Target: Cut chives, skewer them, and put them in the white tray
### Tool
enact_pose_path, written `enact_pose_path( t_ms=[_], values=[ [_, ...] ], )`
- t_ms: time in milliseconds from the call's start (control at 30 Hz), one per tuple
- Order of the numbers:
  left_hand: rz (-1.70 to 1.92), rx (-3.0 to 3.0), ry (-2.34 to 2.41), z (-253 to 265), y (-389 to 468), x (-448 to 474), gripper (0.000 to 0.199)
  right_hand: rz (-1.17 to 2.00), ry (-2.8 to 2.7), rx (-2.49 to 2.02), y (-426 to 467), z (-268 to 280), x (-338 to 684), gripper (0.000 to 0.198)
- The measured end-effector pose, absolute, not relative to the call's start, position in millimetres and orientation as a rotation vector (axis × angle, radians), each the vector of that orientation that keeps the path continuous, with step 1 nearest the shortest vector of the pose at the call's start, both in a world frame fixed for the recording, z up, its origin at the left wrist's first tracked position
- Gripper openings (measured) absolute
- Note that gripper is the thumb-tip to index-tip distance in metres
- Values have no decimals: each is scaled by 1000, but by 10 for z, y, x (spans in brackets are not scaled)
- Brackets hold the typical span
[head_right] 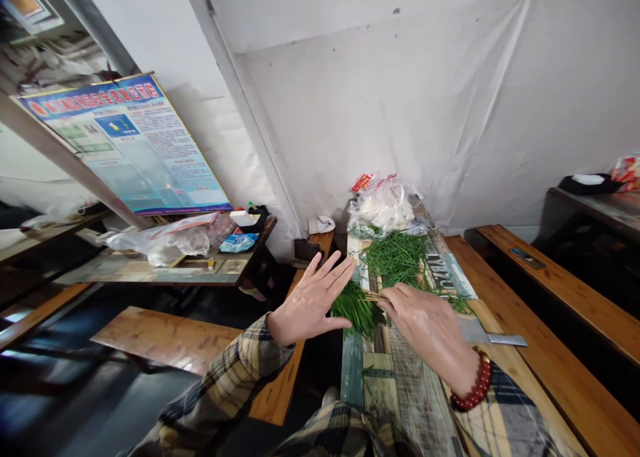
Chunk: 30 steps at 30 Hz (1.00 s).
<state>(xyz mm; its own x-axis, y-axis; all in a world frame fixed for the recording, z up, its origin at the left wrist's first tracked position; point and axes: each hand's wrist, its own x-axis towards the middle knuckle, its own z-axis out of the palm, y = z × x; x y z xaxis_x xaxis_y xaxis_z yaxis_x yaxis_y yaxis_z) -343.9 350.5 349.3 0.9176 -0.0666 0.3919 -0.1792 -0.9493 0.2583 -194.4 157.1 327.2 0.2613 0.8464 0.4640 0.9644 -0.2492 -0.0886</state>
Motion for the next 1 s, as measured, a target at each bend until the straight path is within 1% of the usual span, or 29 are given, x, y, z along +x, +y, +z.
enact_pose_path(
  t_ms=[67,233,333,400,467,533,600,733,867,1000],
  values=[
    [527,2794,-192,3446,3493,-3424,93,-495,-1651,-2186,1548,3276,-1970,32],
    [463,2809,-190,3422,3504,-3421,98,-501,-1630,-2228,1509,3244,-1977,35],
    [596,2720,-73,3473,3565,-3458,99,-420,-1574,-2167,1525,3235,-1917,36],
    [790,2565,94,3472,3631,-3534,89,-373,-1545,-2136,1565,3240,-1862,36],
    [929,2308,251,3412,3695,-3665,70,-344,-1540,-2131,1633,3245,-1809,36],
    [929,2024,393,3297,3737,-3848,54,-330,-1543,-2125,1731,3247,-1775,35],
    [863,1776,533,3155,3759,-4069,48,-312,-1553,-2095,1856,3251,-1770,35],
    [846,1490,709,2897,3813,-4575,49,-241,-1645,-2017,2188,3321,-1885,36],
    [959,1289,791,2691,3900,-5158,51,-195,-1791,-1886,2632,3446,-2181,36],
    [1065,1083,910,2483,3857,-5850,53,-39,-1884,-1704,3127,3448,-2657,36]
  ],
)
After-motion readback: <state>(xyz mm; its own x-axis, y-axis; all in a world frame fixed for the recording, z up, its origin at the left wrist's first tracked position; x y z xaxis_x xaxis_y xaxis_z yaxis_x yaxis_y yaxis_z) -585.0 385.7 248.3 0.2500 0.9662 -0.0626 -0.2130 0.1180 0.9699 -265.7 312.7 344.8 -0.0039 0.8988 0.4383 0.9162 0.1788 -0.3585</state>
